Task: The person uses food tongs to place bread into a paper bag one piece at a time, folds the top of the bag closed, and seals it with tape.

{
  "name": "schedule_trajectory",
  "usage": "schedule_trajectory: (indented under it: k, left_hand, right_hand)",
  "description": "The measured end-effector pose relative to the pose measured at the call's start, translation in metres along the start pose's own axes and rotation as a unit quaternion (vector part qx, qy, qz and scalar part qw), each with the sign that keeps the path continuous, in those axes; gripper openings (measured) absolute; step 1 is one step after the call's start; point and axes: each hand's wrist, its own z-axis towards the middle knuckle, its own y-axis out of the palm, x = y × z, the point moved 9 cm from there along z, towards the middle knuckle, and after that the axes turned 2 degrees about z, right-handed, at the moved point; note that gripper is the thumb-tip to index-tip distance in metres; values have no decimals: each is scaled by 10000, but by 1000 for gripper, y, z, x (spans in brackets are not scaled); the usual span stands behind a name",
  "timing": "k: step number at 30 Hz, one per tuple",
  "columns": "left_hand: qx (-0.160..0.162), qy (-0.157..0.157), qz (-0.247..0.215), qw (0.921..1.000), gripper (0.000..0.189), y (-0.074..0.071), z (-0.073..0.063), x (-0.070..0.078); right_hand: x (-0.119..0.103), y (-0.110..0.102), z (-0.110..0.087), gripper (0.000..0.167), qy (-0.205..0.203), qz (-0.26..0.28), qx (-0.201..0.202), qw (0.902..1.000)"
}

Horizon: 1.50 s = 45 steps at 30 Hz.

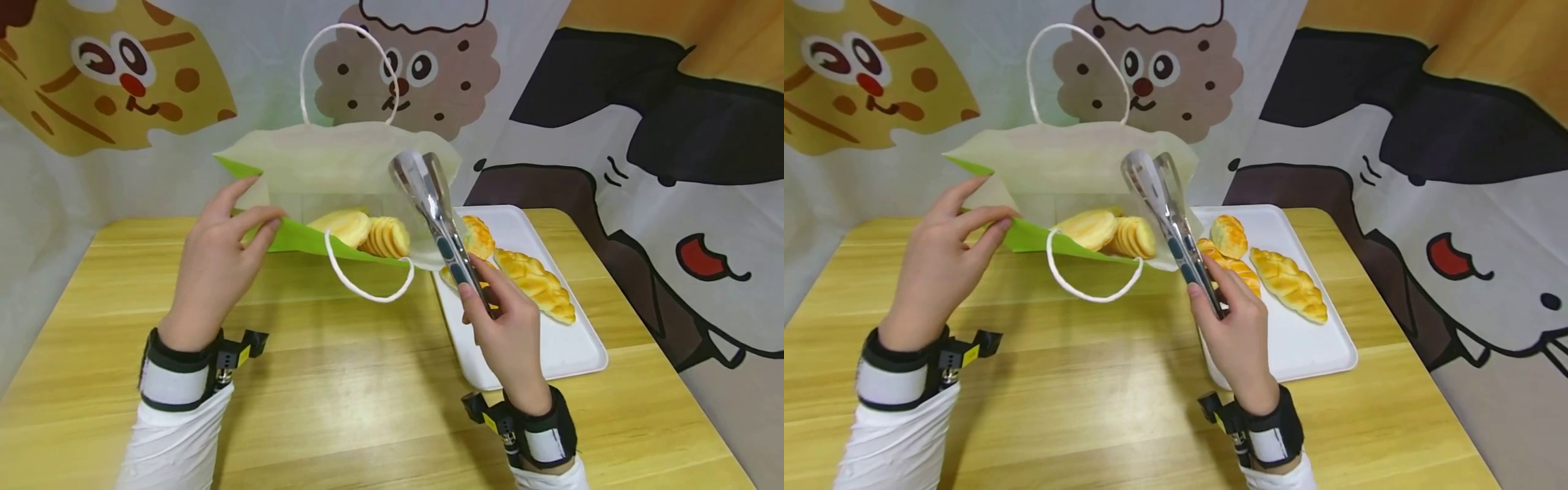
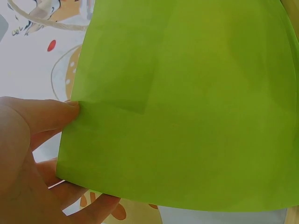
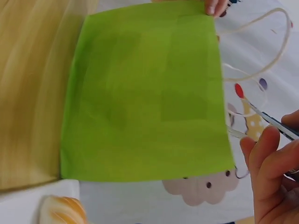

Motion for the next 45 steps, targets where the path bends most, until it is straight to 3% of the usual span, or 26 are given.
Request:
schedule_trajectory:
  k: [5,12,17,26,31,37,45]
  left_hand:
    - [-21,-28,36,10000,15,1,0,-1]
    - [29,-54,-67,10000,15,0,-2,-2]
    - [36,-45,-54,10000,14,1,-3,-3]
    - [8,-25,-36,10000,14,2,-2,-2]
    - [13,-7,2,10000,14,2,-1,0]
    - [24,-30,-5,10000,14,1,0,0]
    - [39,24,86,10000,13,2,0,2]
  right_hand:
    - [0,-20,4,39,83,263,327,9991]
    - [21,-55,8,34,971,184,810,9918]
    - [43,-71,11,35,1566,-231,834,9839]
    - [81,-85,12,41,2578,-1183,253,9586]
    - [94,-85,11,50,2737,-1508,-151,9498]
    - [104,-90,10,54,2857,-1583,-535,9436]
    - [125,-84,5,58,3210,-1632,-1030,9272]
